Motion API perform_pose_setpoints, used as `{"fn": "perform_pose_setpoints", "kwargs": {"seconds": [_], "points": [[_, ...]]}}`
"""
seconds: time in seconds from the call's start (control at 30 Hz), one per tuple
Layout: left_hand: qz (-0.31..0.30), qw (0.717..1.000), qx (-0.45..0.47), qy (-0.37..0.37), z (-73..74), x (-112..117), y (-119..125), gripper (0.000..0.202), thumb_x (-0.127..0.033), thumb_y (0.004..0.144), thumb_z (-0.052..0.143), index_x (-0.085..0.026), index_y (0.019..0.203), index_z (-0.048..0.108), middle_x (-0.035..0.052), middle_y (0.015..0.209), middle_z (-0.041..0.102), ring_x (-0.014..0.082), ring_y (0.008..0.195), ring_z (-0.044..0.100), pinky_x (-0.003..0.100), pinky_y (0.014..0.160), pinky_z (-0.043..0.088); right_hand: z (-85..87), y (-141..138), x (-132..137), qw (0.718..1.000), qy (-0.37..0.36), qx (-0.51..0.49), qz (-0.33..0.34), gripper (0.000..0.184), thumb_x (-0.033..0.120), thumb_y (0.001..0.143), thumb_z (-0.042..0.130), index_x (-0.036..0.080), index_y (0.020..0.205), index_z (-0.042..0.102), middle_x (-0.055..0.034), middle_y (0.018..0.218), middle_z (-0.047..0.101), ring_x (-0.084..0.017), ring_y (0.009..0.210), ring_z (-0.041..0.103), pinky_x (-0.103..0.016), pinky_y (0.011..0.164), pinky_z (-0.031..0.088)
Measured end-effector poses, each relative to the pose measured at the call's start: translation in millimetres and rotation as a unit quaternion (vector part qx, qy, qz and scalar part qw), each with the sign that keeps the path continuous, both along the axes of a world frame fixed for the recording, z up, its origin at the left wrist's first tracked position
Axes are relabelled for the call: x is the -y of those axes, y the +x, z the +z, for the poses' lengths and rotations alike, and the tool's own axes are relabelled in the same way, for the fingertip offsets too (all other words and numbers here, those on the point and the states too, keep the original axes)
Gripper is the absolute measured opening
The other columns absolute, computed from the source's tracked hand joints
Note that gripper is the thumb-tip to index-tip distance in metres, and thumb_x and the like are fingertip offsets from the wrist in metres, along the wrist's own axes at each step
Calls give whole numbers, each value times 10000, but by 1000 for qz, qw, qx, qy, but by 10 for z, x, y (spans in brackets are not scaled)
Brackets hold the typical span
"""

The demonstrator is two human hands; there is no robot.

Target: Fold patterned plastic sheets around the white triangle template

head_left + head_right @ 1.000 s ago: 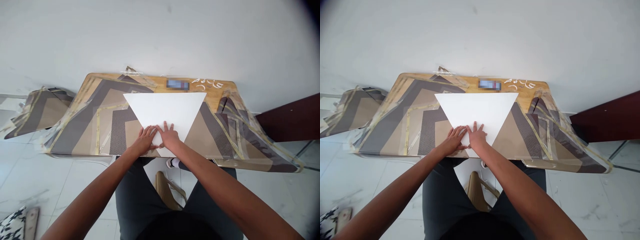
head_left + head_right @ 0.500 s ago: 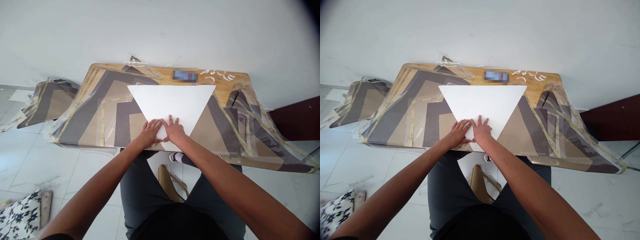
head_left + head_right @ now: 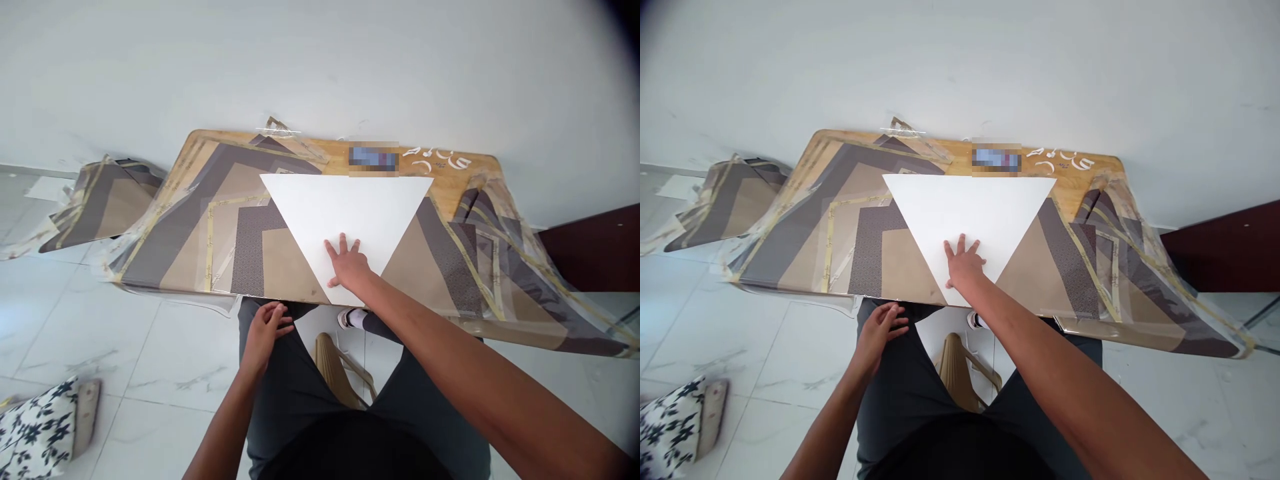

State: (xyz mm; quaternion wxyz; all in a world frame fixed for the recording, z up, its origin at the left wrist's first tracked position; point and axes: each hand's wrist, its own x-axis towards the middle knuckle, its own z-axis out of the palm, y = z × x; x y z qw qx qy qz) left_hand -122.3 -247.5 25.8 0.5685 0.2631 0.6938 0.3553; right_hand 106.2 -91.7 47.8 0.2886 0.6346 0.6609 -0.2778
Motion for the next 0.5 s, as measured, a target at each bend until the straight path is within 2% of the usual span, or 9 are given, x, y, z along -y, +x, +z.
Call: {"fn": "perform_pose_setpoints", "kwargs": {"seconds": [0.1, 0.2, 0.27, 0.33, 0.4, 0.43, 0.5], "points": [[98, 992, 75, -31, -14, -85, -107, 330, -451, 975, 762, -163, 1117, 683, 148, 1189, 773, 207, 941, 803, 348, 831, 680, 3, 13, 29, 1000, 12, -20, -10, 1401, 606, 773, 892, 368, 1732, -103, -111, 1780, -278, -572, 1624, -33, -670, 1116, 507], [165, 984, 64, -34, -19, -207, -158, 302, -440, 968, 757, -156, 1053, 697, 130, 1118, 771, 198, 922, 804, 287, 758, 664, 8, 17, 46, 999, 14, -28, -15, 1385, 607, 778, 879, 356, 1737, -88, -104, 1771, -300, -575, 1622, -42, -683, 1125, 491], [185, 982, 44, -23, -21, -254, -190, 316, -457, 915, 787, -167, 988, 685, 88, 1024, 754, 189, 885, 793, 248, 683, 634, 15, 12, 46, 1000, 9, -27, -13, 1377, 595, 782, 876, 356, 1737, -87, -102, 1767, -307, -578, 1621, -38, -684, 1119, 494], [172, 985, 1, 13, 17, -290, -211, 338, -490, 875, 790, -183, 902, 650, 33, 896, 702, 180, 837, 762, 227, 626, 597, 26, 3, 39, 1000, 6, -27, -14, 1384, 569, 779, 885, 353, 1735, -91, -107, 1767, -303, -579, 1620, -43, -683, 1119, 494], [128, 986, -85, 72, 137, -354, -188, 337, -516, 896, 744, -206, 858, 618, -11, 794, 632, 166, 770, 702, 233, 611, 569, 44, -10, 32, 999, 8, -29, -16, 1398, 535, 769, 909, 349, 1737, -82, -125, 1776, -280, -578, 1621, -42, -681, 1125, 487], [98, 979, -141, 110, 230, -408, -147, 323, -516, 925, 710, -216, 855, 614, -21, 774, 611, 163, 751, 671, 247, 635, 567, 55, -17, 30, 999, 8, -26, -17, 1403, 525, 763, 922, 350, 1739, -69, -135, 1783, -261, -576, 1622, -33, -677, 1128, 483], [23, 948, -252, 191, 449, -578, 4, 283, -485, 981, 656, -228, 866, 634, -15, 813, 623, 167, 774, 639, 288, 756, 578, 82, -30, 30, 1000, 7, -19, -15, 1399, 528, 754, 935, 363, 1743, -41, -141, 1797, -222, -568, 1626, -9, -663, 1124, 486]]}}
